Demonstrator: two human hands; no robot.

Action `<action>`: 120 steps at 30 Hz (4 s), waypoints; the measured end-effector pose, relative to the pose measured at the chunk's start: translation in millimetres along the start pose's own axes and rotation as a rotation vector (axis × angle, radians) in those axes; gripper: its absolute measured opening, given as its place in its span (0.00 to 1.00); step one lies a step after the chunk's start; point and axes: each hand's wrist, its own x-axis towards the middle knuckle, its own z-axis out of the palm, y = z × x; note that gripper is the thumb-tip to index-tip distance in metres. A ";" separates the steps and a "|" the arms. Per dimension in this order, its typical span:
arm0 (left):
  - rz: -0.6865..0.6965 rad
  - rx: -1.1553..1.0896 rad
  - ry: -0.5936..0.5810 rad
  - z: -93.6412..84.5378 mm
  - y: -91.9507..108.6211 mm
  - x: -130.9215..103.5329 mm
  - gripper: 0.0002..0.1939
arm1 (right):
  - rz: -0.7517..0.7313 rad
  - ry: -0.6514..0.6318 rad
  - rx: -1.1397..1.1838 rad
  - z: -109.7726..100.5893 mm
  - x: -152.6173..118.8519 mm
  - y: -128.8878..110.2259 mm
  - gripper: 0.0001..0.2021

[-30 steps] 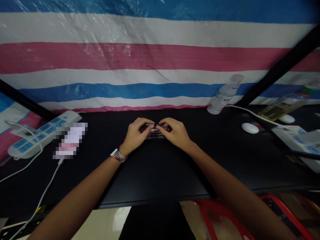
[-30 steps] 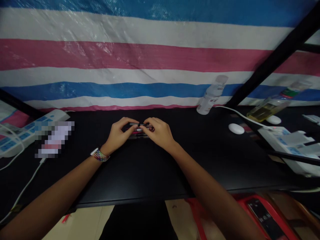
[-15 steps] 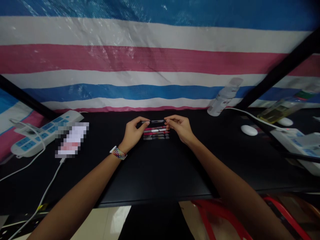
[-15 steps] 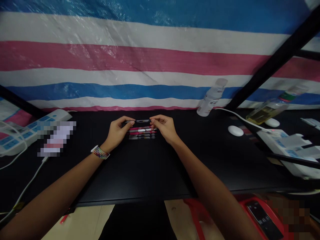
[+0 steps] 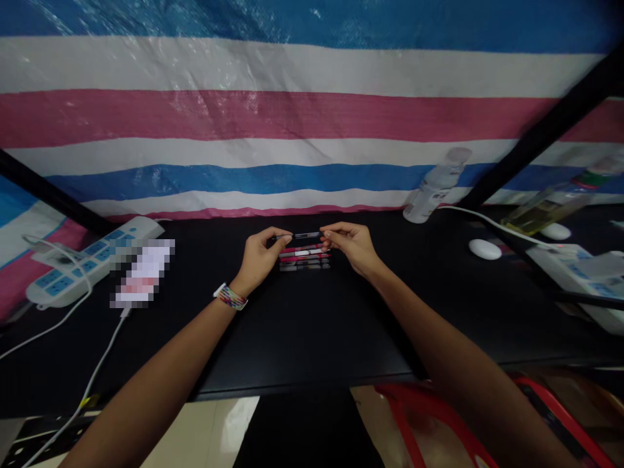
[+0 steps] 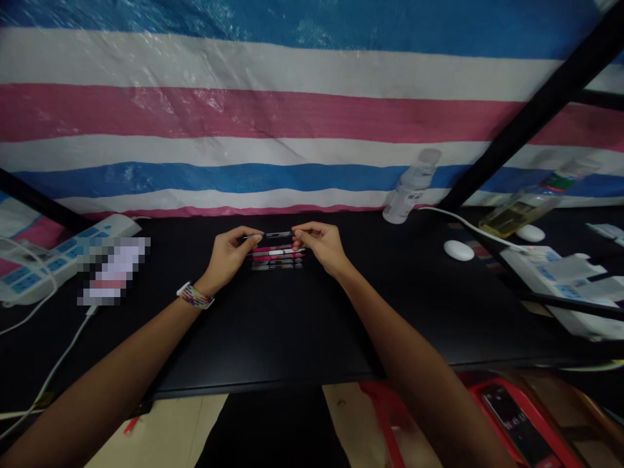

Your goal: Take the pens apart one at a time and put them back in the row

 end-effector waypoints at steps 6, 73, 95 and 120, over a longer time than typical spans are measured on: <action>0.038 0.049 -0.011 -2.6 2.8 -0.6 0.09 | 0.028 0.001 0.047 -2.1 1.1 2.6 0.14; -0.015 0.047 -0.034 -11.2 -15.1 10.3 0.19 | 0.128 0.054 0.091 -8.6 6.4 5.8 0.15; -0.088 -0.135 0.108 -18.5 -27.9 20.3 0.11 | 0.139 0.175 0.156 -19.4 12.7 1.1 0.08; -0.109 -0.195 0.125 -16.9 -25.3 20.2 0.09 | 0.055 0.291 0.047 -27.9 18.5 8.2 0.05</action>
